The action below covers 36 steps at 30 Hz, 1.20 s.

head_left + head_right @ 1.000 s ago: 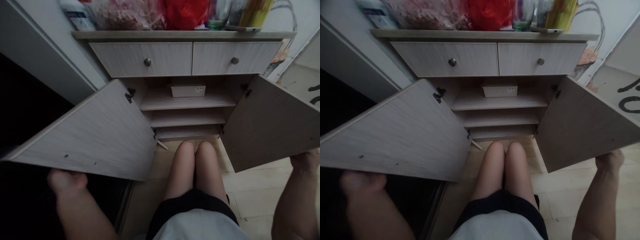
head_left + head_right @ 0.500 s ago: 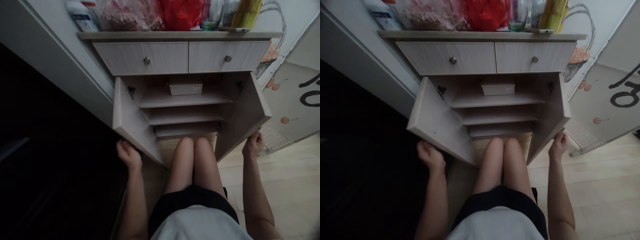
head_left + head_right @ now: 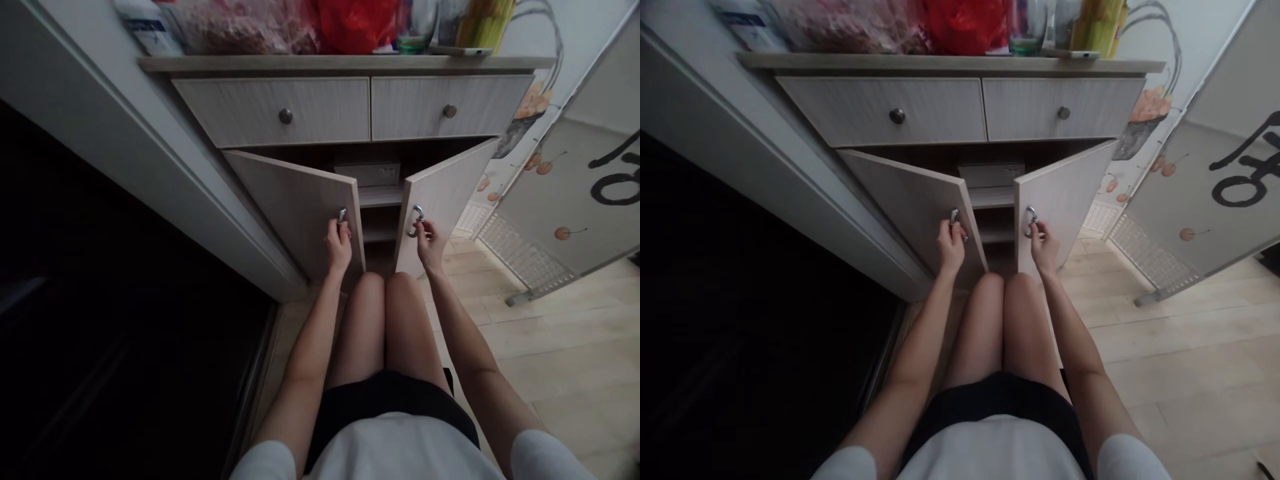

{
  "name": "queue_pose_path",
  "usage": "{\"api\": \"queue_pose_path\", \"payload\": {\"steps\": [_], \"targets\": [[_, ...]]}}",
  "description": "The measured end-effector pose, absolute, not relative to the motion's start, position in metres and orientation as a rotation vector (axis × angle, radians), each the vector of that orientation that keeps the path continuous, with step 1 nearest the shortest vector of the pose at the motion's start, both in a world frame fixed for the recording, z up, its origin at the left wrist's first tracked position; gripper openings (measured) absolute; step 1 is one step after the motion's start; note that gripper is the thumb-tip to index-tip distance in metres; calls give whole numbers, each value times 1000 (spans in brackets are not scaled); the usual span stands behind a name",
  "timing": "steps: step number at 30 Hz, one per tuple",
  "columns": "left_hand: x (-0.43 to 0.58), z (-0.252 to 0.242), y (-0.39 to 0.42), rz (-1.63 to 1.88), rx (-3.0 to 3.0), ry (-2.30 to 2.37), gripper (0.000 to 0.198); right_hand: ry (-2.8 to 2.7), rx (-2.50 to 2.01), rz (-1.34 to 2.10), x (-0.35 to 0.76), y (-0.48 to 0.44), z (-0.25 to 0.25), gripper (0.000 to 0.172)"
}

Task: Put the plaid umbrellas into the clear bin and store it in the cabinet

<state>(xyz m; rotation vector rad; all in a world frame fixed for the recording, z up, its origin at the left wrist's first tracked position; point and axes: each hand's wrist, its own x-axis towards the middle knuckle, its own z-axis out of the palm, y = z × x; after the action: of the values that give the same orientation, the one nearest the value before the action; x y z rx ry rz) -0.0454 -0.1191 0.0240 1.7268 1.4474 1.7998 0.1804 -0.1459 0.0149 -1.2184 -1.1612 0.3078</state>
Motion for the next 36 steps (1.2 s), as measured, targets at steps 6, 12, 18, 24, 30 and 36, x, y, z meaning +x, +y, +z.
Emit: {"api": "queue_pose_path", "payload": {"steps": [6,12,18,24,30,36], "targets": [[-21,32,-76,1642,1738,1497,19,-1247,-1266,308,151,-91,19,46],[-6,41,-42,1465,1791,1611,21,-1348,-1366,317,138,-57,27,37],[4,51,-15,1373,1808,1707,23,-1373,-1445,295,130,-26,35,33],[8,57,3,1300,1796,1740,28,-1399,-1501,306,126,-3,40,30],[10,58,17,1299,1789,1771,27,-1395,-1476,270,124,14,40,29],[11,61,28,1284,1798,1788,29,-1392,-1534,263,121,25,43,33]]}}
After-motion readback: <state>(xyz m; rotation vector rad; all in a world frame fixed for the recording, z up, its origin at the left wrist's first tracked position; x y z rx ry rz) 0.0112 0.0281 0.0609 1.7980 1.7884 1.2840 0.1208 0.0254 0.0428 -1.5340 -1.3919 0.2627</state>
